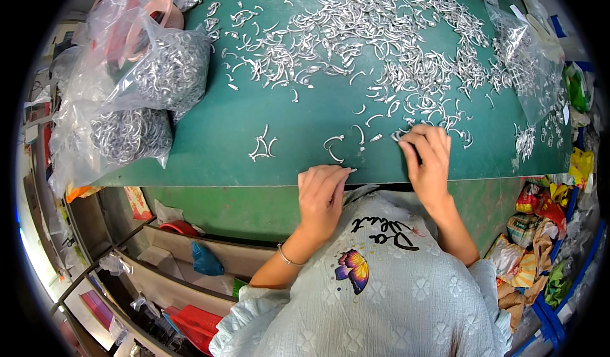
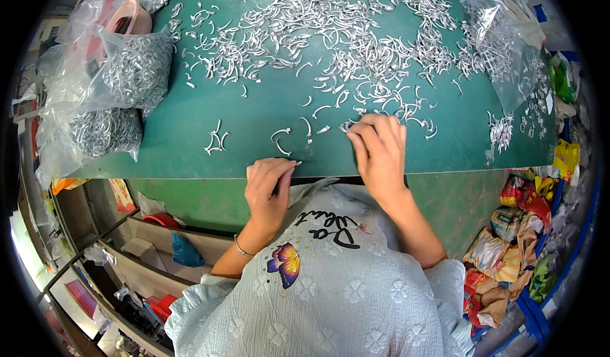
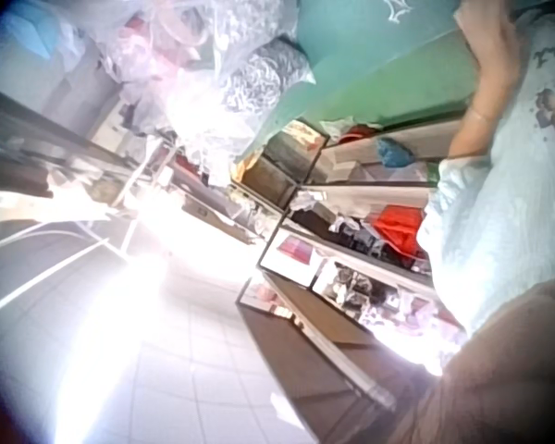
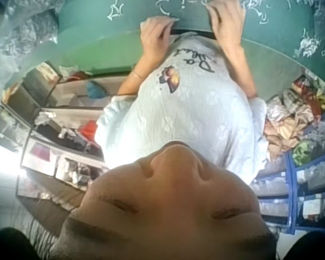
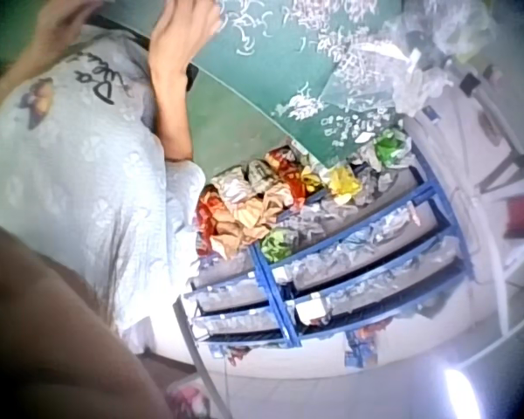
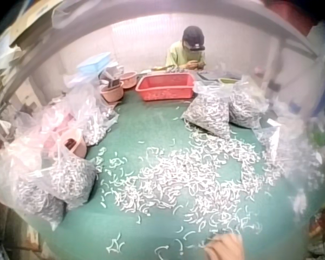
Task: The person sorts small curved metal parts by hand on a workbench, picking them up from a pile and collecting them in their palm before moving them.
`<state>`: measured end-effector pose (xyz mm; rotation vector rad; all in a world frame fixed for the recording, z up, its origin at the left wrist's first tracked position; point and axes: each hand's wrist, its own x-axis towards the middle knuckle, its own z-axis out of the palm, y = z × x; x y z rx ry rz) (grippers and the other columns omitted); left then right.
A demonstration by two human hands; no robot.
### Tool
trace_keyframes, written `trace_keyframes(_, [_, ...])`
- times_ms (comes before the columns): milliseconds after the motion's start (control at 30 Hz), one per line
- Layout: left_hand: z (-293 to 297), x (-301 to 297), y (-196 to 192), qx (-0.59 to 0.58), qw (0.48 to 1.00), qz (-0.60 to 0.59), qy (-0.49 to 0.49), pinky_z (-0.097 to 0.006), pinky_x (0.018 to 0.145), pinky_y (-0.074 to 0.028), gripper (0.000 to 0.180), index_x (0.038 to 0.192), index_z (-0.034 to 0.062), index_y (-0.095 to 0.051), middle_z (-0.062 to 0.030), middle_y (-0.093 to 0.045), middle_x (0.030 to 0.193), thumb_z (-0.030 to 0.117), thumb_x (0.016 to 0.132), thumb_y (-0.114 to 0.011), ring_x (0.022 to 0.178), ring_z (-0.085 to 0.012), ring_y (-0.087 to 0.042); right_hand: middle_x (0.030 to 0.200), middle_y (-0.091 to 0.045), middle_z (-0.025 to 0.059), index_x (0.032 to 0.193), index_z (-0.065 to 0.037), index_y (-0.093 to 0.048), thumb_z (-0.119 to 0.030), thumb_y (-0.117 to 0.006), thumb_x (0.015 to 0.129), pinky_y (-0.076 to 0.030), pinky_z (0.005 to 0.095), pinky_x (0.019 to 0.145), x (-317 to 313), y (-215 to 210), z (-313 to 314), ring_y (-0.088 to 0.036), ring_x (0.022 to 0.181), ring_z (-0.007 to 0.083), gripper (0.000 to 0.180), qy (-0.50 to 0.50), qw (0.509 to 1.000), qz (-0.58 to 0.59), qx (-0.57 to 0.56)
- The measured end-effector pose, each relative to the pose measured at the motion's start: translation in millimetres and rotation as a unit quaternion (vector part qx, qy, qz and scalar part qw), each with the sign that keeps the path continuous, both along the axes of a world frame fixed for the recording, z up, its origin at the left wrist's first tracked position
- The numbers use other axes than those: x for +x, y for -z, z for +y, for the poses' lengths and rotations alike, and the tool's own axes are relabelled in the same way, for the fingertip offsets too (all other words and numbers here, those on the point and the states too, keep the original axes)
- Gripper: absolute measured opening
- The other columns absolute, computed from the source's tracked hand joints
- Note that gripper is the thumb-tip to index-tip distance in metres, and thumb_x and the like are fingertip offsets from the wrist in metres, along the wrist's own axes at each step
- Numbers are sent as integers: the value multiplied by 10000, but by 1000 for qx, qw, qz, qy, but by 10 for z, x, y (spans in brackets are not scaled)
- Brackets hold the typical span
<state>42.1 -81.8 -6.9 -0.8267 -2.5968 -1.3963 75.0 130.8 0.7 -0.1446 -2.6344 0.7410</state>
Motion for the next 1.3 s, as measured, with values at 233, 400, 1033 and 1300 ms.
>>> trace_keyframes(233, [24, -2, 10, 0, 1000, 0, -1, -345, 767, -398, 271, 992, 35, -667, -71, -652, 923, -58, 742, -709, 850, -242, -609, 917, -596, 53, 922, -72, -653, -62, -707, 802, -351, 360, 751, 31, -97, 58, -521, 857, 248, 132, 93, 994, 16, 55])
trace_keyframes(400, [12, -2, 22, -1, 1000, 5, -5, -343, 769, -398, 270, 992, 33, -669, -73, -653, 925, -61, 741, -708, 851, -239, -609, 946, -579, 69, 924, -68, -608, -122, -725, 793, -341, 391, 768, 23, -37, -56, -517, 874, 262, 184, 29, 996, -29, 73])
trace_keyframes(1033, [42, 20, -11, 51, 998, 13, -34, -343, 775, -408, 272, 976, 35, -684, -67, -650, 896, -75, 730, -715, 820, -238, -612, 1013, -580, 74, 1023, -60, -640, -134, -732, 778, -367, 384, 745, -36, -1, -49, -519, 887, 263, 272, 0, 996, -26, 87])
trace_keyframes(1300, [-19, 27, 4, 42, 997, 13, -57, -334, 765, -408, 265, 962, 36, -686, -65, -651, 881, -76, 724, -722, 820, -232, -613, 1040, -567, 59, 1015, -55, -625, -119, -713, 789, -356, 376, 779, -174, -63, -273, -504, 928, 251, 251, -39, 996, -35, 76])
